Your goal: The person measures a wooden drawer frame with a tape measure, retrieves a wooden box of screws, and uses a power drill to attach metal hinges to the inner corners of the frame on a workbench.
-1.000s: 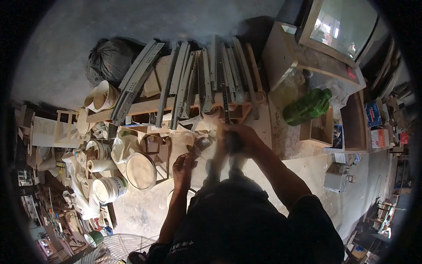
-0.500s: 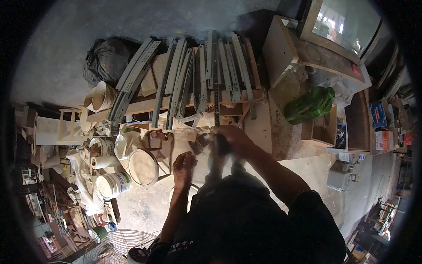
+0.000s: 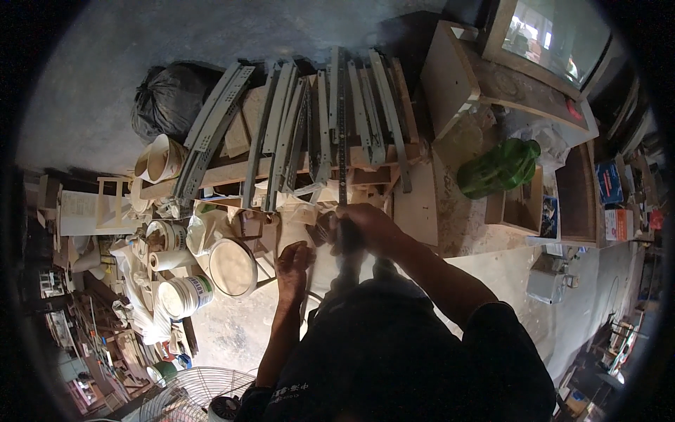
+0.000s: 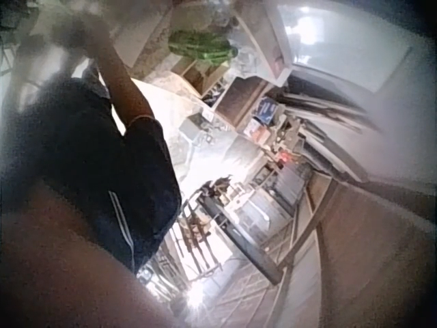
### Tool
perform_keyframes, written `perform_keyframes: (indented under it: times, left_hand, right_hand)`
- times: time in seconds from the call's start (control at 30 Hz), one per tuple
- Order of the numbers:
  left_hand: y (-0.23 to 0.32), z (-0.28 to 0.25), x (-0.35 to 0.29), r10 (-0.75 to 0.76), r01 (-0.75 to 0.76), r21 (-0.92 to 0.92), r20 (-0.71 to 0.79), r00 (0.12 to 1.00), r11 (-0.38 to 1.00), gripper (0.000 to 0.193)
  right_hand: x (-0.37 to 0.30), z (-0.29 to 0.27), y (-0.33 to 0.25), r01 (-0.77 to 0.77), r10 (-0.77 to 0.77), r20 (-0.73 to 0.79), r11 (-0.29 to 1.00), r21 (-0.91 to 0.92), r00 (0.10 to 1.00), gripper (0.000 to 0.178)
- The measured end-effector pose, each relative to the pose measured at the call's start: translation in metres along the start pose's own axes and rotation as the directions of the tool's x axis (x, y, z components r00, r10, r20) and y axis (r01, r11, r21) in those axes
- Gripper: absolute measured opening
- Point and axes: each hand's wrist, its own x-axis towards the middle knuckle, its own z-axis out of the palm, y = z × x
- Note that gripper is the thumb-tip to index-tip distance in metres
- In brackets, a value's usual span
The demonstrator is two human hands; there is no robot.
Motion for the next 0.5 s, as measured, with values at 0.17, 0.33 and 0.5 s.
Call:
perform_keyframes:
  times: [0.17, 0.33, 0.5]
  left_hand:
    - [0.001, 0.007, 0.009, 0.068, -0.063, -0.132, 0.036, 0.997, 0.989, 0.028]
    - [0.03, 0.017, 0.005, 0.055, -0.047, -0.223, 0.031, 0.998, 0.974, 0.027]
    - [0.033, 0.031, 0.004, 0.042, -0.022, -0.23, 0.081, 0.996, 0.973, 0.023]
  right_hand:
    - [0.0, -0.012, 0.005, 0.016, -0.015, 0.048, 1.0, -0.017, 0.999, 0.028]
    - [-0.006, -0.019, 0.005, 0.079, -0.078, 0.063, 0.997, -0.015, 0.995, 0.036]
    - [-0.026, -0.029, 0.005, 0.135, -0.131, 0.035, 0.967, -0.218, 0.991, 0.036]
